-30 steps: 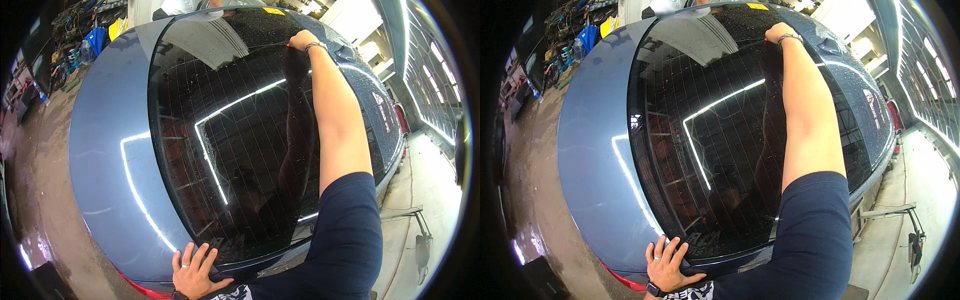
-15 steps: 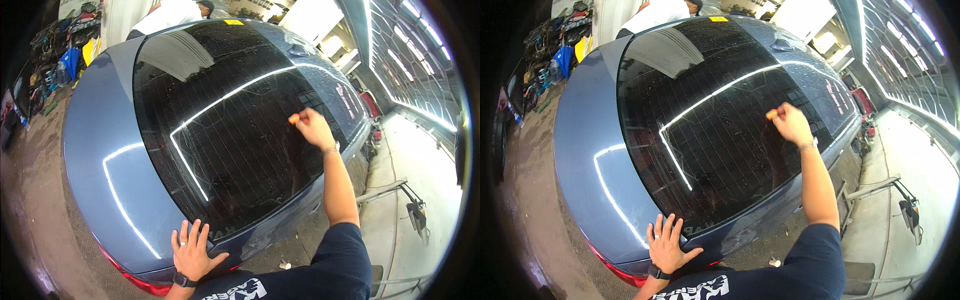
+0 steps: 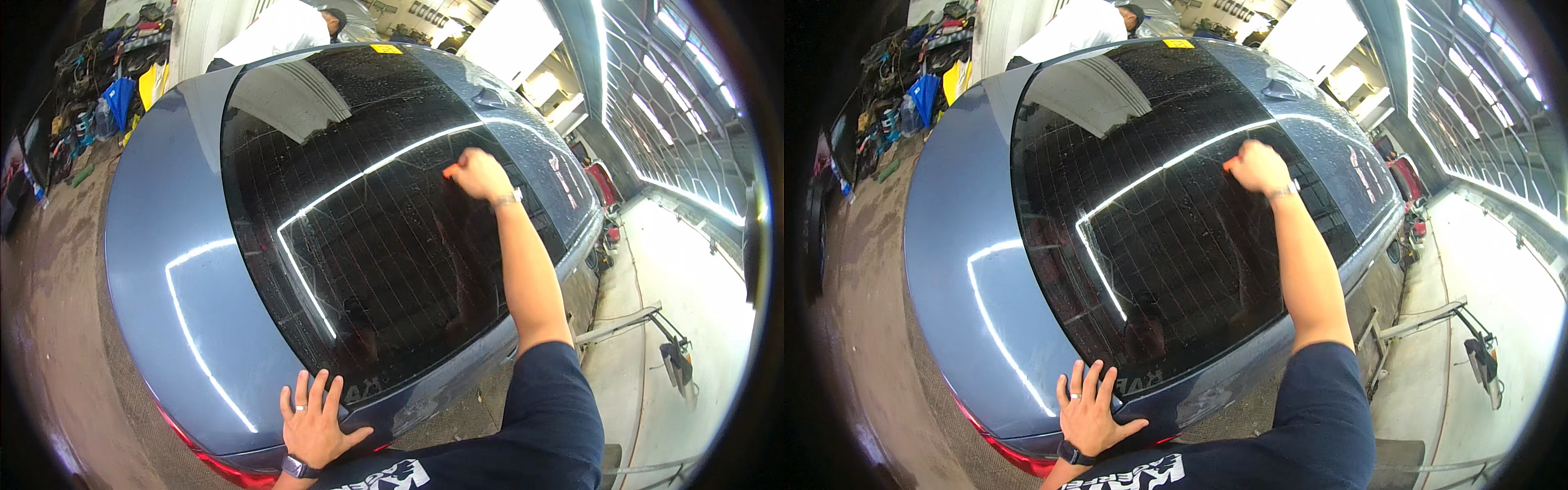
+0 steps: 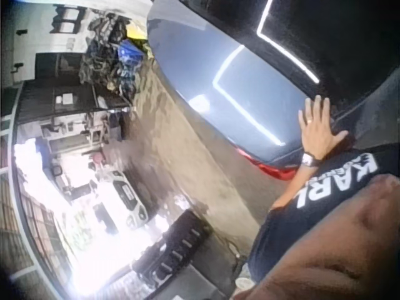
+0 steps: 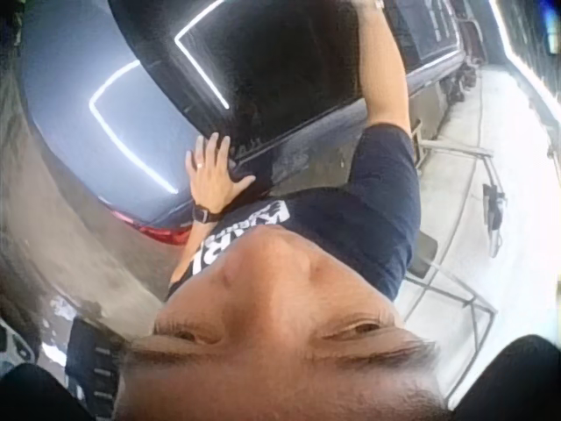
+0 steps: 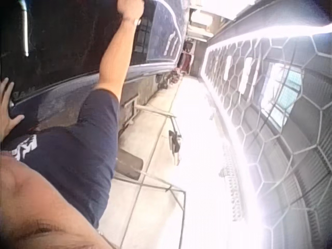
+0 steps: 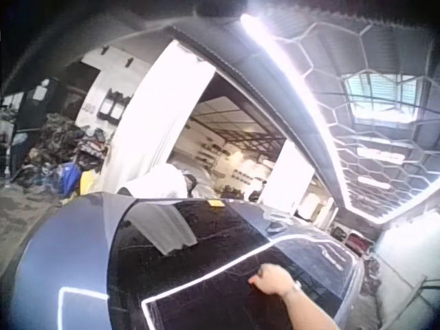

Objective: The person uses a small orange squeegee to smooth a tint film onto the rear windshield and side windows of a gray car. They work methodically from the rear window to the side windows, pressing the film against the glass to remove bubbles and ensure adhesion.

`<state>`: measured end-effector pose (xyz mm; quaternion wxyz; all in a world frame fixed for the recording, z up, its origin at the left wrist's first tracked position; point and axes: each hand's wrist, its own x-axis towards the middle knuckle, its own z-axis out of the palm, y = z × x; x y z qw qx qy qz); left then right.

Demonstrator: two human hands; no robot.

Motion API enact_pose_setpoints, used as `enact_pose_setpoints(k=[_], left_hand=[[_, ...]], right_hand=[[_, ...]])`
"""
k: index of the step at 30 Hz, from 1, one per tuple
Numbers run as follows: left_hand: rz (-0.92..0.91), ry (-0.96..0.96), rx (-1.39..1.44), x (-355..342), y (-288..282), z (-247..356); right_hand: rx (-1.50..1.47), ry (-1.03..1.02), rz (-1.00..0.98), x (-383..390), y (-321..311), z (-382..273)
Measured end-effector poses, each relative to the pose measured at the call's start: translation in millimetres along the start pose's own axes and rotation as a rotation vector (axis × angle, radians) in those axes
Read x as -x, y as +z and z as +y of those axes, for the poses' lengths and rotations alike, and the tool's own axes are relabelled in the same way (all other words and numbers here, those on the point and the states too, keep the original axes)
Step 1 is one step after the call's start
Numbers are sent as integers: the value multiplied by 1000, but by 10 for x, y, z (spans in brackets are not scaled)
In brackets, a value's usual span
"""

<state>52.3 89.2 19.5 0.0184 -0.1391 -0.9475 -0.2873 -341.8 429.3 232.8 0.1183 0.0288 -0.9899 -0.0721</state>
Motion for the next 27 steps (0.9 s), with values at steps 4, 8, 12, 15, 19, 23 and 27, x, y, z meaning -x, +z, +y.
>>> enact_pose_setpoints(k=[4, 8, 12, 15, 19, 23, 27], left_hand=[[-113, -32, -24, -30, 9, 0], [-90, -95, -23, -17, 31, -25], [-41, -77, -27, -2, 28, -16], [15, -39, -29, 14, 54, -36], [52, 7, -24, 37, 17, 10], [85, 8, -19, 100, -4, -14], [94, 38, -36, 144, -7, -18]], right_hand=[[132, 21, -136, -1569, 394, -35], [145, -20, -126, -2425, 469, -711], [166, -1, -154, -2630, 434, -761], [160, 21, -152, -2458, 437, -637], [-70, 165, -209, -1338, 137, -389], [-48, 9, 32, 236, 48, -146], [-195, 84, 57, 1815, -152, 128]])
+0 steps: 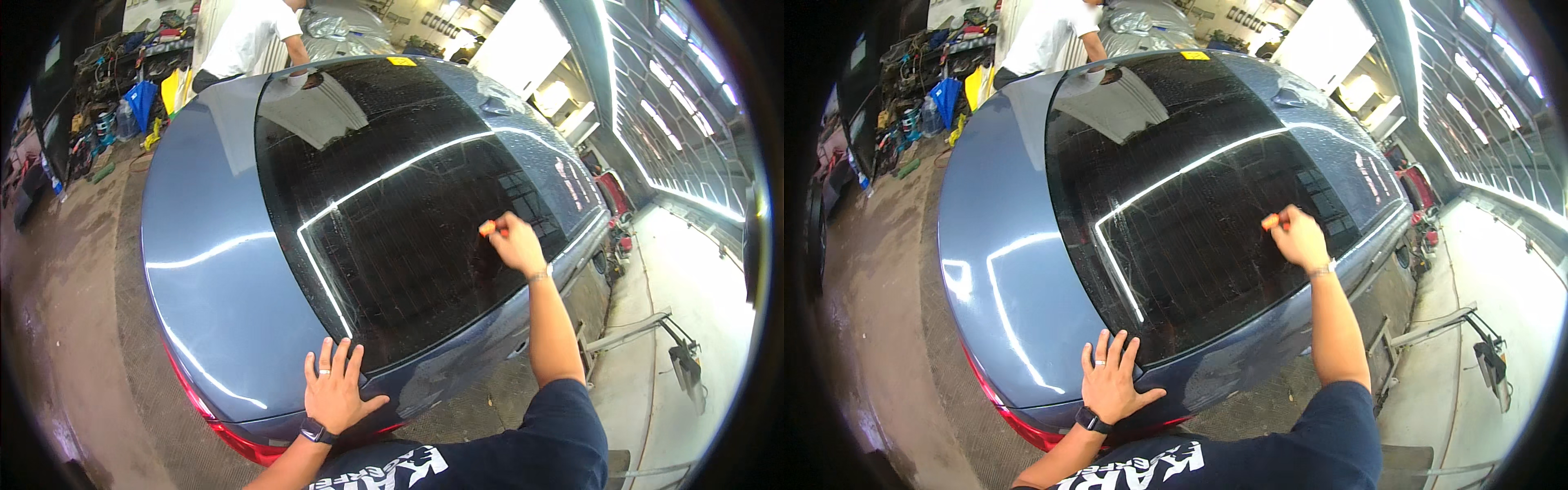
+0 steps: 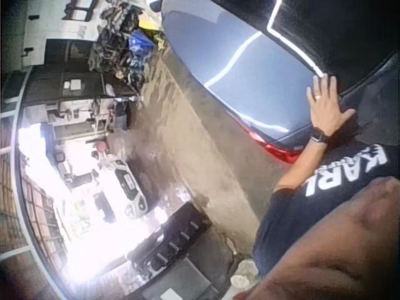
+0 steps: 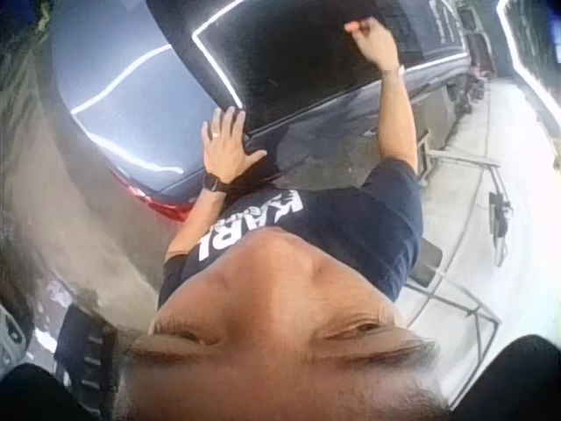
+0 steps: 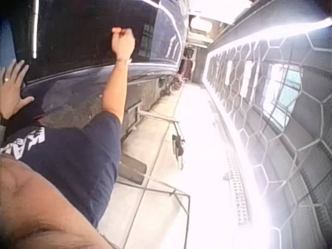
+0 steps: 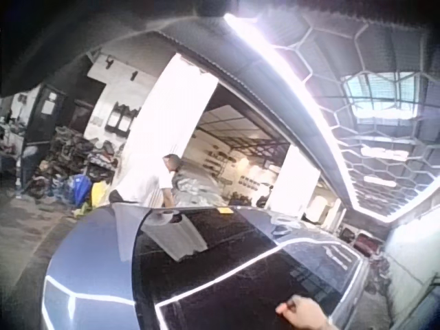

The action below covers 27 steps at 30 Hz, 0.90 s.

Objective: The person uses a small orange squeegee to smooth a tint film onto the rear windshield and side windows of a gray car. They work methodically from the rear window to the side windows, pressing the film against the glass to remove bubbles and ensure adhesion.

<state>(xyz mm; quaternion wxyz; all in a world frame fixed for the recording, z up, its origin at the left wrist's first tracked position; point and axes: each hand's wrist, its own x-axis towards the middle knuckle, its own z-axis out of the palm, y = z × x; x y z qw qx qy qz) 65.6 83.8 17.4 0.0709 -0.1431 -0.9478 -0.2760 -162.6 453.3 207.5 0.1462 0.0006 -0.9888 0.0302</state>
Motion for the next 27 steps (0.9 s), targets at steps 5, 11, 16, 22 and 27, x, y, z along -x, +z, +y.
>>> enact_pose_setpoints(k=[5, 11, 16, 22, 27], left_hand=[[3, 32, -23, 61, 21, 9], [-1, 4, -20, 0, -6, 0], [-15, -30, 6, -75, 5, 35], [-36, -67, -18, -94, 38, 34], [-23, -89, -25, -104, 14, 31]], right_hand=[[32, 22, -5, 768, -138, 240], [96, -51, -45, -435, 34, -244], [180, -13, -115, -2051, 487, -648], [172, -19, -136, -3517, 940, -1203], [239, -66, -193, -4068, 1129, -1401]])
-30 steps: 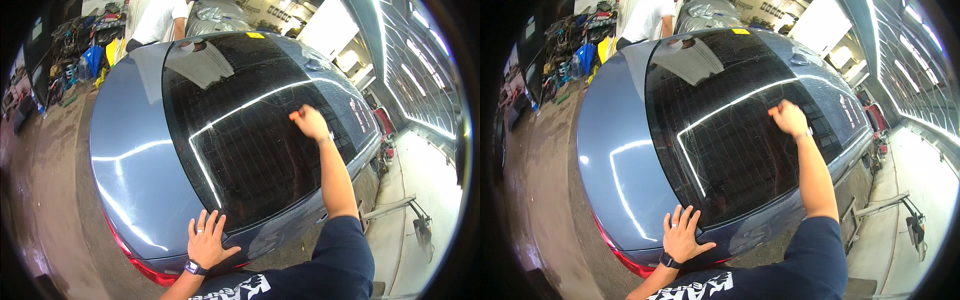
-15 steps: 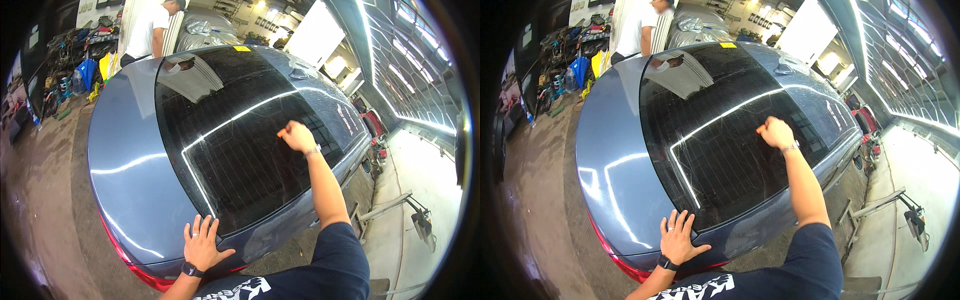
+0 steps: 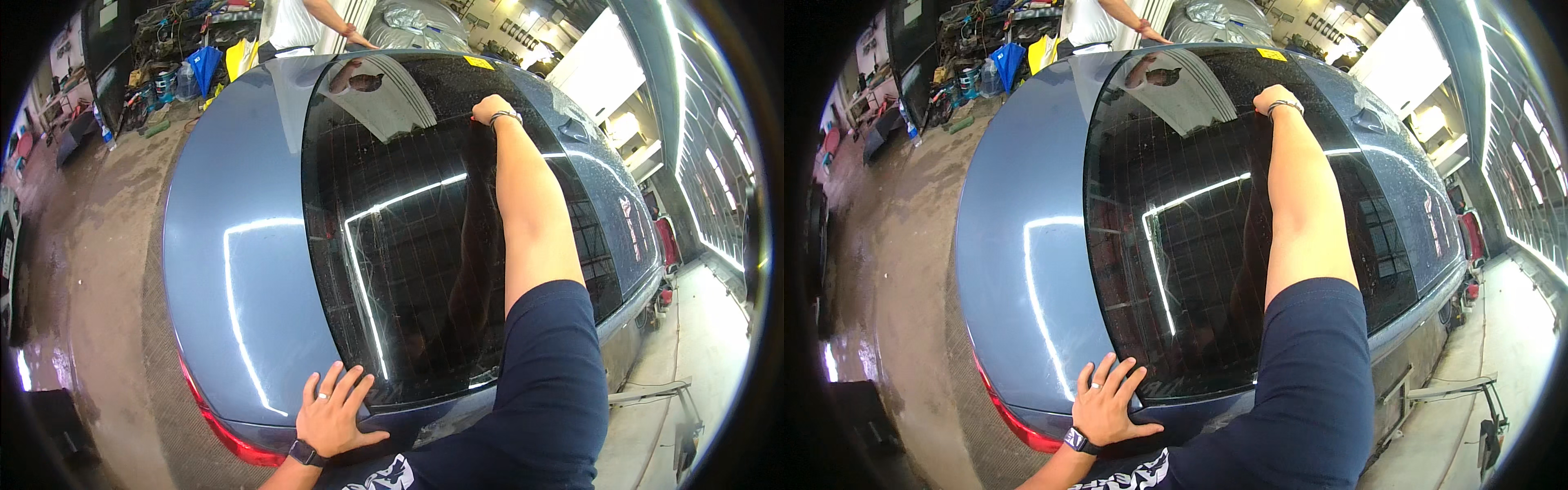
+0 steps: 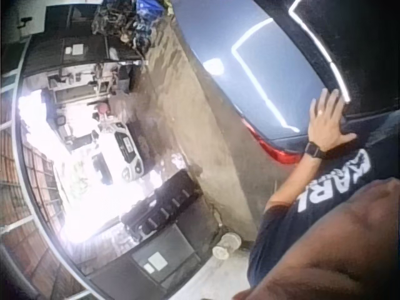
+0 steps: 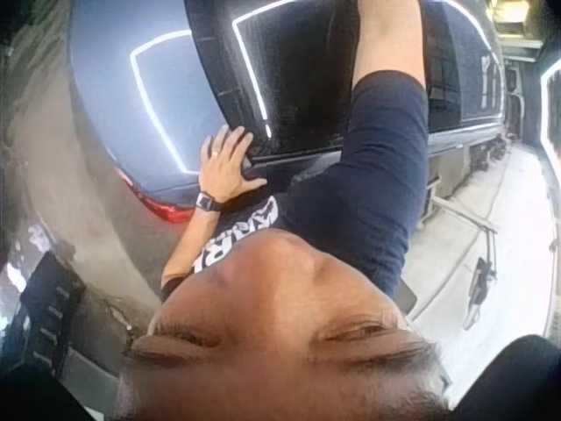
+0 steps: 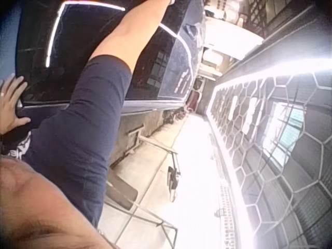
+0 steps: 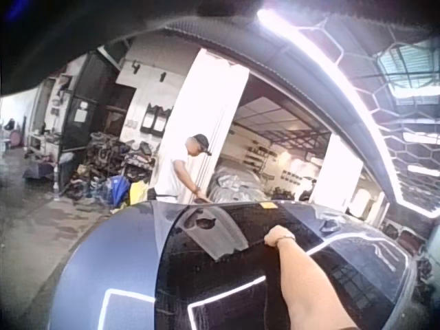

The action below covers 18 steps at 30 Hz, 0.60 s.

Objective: The person uses a small orange squeegee to smooth a tint film onto the rear windshield and side windows of a gray car. They work methodically from the rear window to the side windows, pressing the film against the glass to remove bubbles and ensure adhesion.

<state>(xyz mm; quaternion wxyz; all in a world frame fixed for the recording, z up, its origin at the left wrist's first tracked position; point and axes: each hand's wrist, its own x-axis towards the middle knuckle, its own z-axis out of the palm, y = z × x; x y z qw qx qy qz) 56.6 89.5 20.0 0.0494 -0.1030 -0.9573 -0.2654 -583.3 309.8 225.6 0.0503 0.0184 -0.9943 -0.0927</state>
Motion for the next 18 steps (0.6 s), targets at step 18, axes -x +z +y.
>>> enact_pose_setpoints(k=[18], left_hand=[[27, 122, 14, 156, 18, -62]], right_hand=[[-282, 74, 205, 5346, 191, 1201]])
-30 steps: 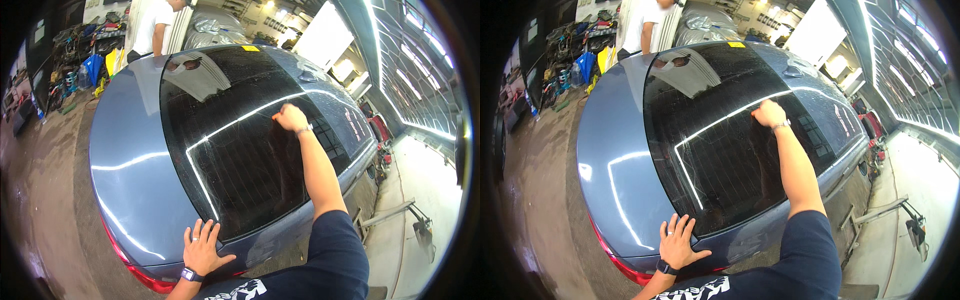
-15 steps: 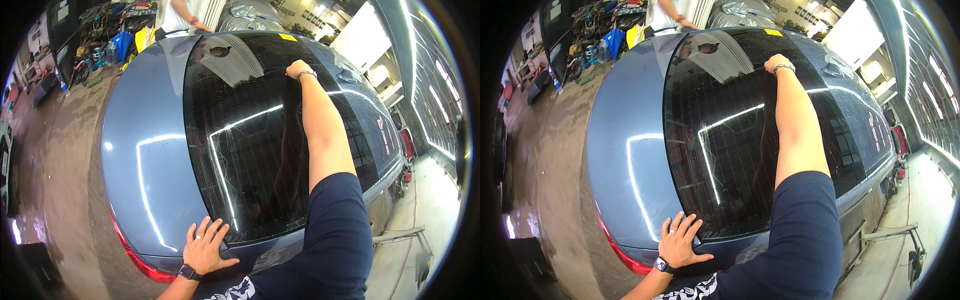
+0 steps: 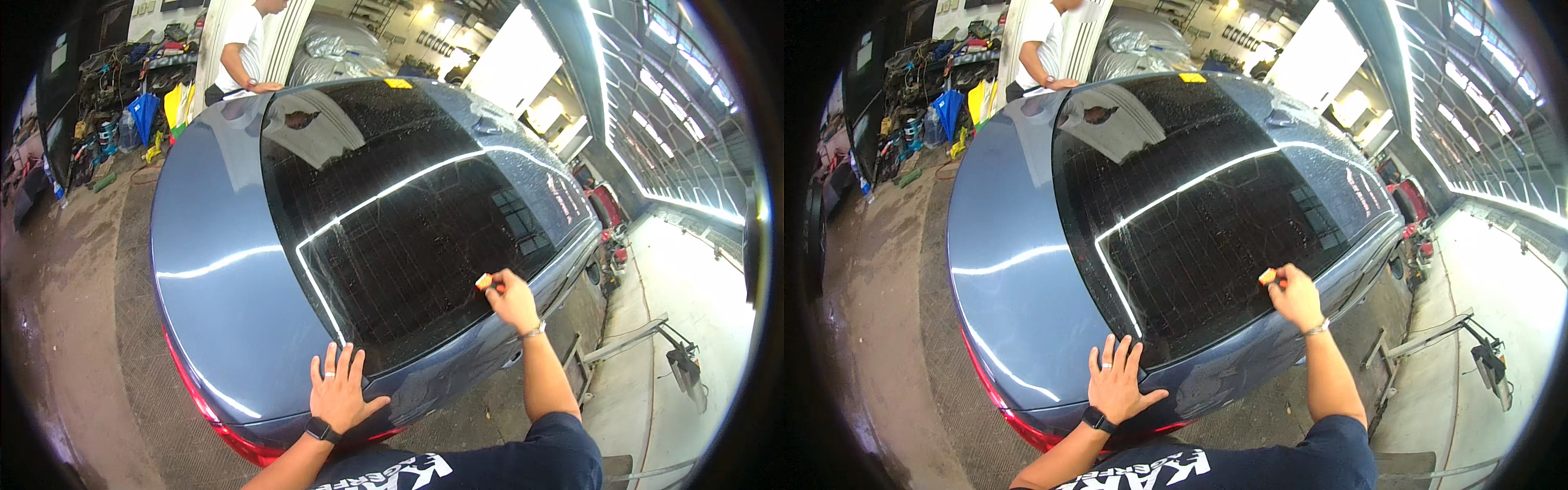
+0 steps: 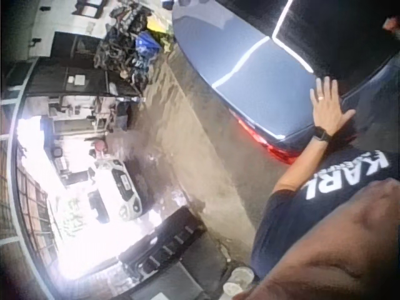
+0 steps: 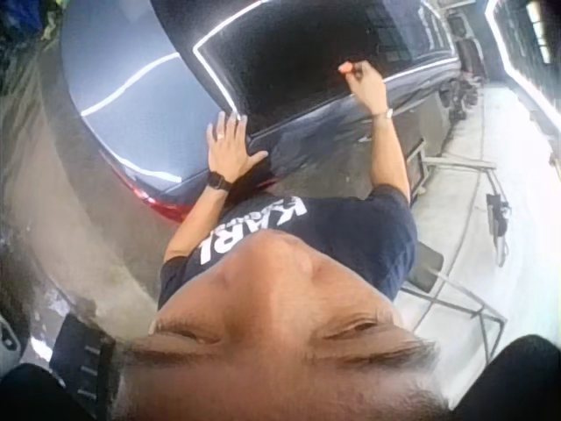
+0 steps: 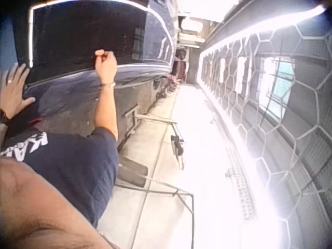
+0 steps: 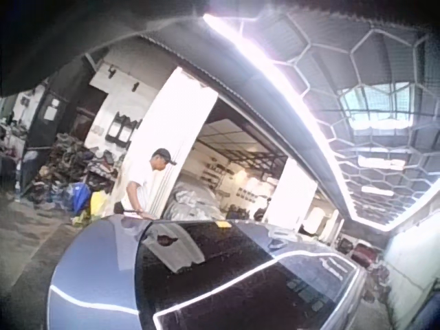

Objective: The person uses a small orange squeegee to smooth a tint film onto the rear windshield and side windows of a gray car. They work methodically from the rear window to the side windows, pressing the film against the glass to remove bubbles and ensure adhesion.

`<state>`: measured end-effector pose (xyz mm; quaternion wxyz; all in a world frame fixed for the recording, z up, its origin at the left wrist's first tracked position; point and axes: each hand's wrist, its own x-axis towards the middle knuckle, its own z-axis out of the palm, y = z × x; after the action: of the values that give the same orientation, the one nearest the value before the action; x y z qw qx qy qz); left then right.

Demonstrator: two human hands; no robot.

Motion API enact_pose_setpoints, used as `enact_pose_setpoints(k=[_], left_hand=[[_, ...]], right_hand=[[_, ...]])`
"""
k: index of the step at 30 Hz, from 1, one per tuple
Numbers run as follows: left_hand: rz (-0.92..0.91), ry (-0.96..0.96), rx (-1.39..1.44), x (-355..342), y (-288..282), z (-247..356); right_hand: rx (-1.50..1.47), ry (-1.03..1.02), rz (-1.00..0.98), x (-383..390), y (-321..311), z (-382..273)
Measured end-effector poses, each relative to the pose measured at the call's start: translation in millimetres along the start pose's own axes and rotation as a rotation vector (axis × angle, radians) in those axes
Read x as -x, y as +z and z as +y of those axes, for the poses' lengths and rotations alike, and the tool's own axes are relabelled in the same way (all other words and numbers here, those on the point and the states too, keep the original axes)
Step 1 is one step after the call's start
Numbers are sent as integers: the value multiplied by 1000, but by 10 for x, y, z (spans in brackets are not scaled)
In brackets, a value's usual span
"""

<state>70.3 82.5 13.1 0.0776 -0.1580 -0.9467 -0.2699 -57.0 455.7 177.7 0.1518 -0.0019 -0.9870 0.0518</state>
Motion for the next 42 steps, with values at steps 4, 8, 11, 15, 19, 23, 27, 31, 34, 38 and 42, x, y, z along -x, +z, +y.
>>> enact_pose_setpoints(k=[4, 8, 11, 15, 19, 23, 27, 31, 34, 38, 42], left_hand=[[-1, 17, -13, 2, 6, -18], [-8, -7, -2, -53, -22, -37], [-27, -24, 35, -106, -44, -28], [-69, -53, 49, -143, -72, 1], [-115, -107, 54, -168, -65, 11], [-35, -79, 35, -190, -39, 1], [-5, -96, 21, -175, -30, -7], [13, -66, 9, -144, 18, 7], [10, -42, 21, -119, -5, 3], [-3, -26, 0, -64, 15, -21], [-29, -3, -8, -31, 31, -22]], right_hand=[[89, -36, 17, -207, 85, -98], [145, -49, -15, -1311, 269, -603], [140, -8, -39, -2286, 531, -911], [173, 10, -123, -3490, 865, -1273], [108, 29, -155, -4267, 1058, -1705], [213, -38, -206, -4951, 1339, -1723], [242, -50, -254, -4686, 1225, -1834], [227, -23, -233, -3563, 815, -1490], [164, -123, -65, -2385, 679, -947], [55, -113, 9, -698, 276, -589], [58, -38, -4, 170, 54, -439]])
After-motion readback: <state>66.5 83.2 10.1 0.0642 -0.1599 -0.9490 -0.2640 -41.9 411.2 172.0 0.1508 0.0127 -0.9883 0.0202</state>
